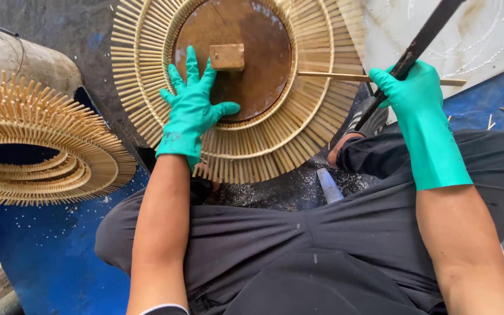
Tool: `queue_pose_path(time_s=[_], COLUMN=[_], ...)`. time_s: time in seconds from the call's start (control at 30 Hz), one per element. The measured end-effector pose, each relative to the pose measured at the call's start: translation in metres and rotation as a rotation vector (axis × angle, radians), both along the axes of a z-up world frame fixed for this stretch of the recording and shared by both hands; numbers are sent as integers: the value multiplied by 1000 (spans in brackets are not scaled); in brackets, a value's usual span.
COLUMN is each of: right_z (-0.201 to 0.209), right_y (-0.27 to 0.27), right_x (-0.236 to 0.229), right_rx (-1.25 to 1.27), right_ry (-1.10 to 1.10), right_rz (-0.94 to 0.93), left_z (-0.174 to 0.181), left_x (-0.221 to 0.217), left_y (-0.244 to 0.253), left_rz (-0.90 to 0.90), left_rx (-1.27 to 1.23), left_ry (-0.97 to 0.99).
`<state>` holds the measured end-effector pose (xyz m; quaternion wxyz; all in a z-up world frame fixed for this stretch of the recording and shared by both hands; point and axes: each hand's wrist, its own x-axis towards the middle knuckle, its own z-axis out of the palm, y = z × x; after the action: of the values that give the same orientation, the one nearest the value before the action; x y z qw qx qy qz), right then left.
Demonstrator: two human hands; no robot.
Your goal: The recorder is assembling and finishing a decorative sunburst wooden mirror frame by aligning wood slats and applying a coating/finish.
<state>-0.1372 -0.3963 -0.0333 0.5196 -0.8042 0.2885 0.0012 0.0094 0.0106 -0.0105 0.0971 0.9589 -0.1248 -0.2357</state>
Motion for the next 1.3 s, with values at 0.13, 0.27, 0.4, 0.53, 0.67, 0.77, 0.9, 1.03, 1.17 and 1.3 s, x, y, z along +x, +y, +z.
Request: queue_pose_path(time_s=[0.13, 0.27, 0.4, 0.53, 0.67, 0.77, 0.9, 1.03, 1.17, 1.3], right_z=[5, -2, -17, -29, -23, -22, -17, -14, 6, -4], right_y=[-8, -15, -11, -7, -5, -4, -5, -14, -15, -15], right_x=[-1, 0, 6, 9, 8, 5, 3, 1, -1, 5], right_rx=[73, 88, 128, 187, 162, 70, 58, 110, 144, 154], right_ry=[-71, -71, -83, -111, -108, -102, -78, -95, -178, -174], right_rz=[-88, -112, -51, -24, -19, 9, 12, 30, -64, -62], left_z=[6, 22, 15, 15, 16, 19, 11, -16, 5, 21], left_x=[0, -11, -7, -6, -5, -6, -4, 8, 3, -8], left_y=[4, -15, -14, -10, -12, -11, -3, 21, 4, -16], left_rz=[-73, 93, 74, 45, 57, 52, 44, -89, 18, 157], left_rx=[6, -38, 47, 14, -11, -6, -44, -68, 75, -50], left_ry=[-16, 72, 29, 28, 39, 40, 31, -72, 93, 103])
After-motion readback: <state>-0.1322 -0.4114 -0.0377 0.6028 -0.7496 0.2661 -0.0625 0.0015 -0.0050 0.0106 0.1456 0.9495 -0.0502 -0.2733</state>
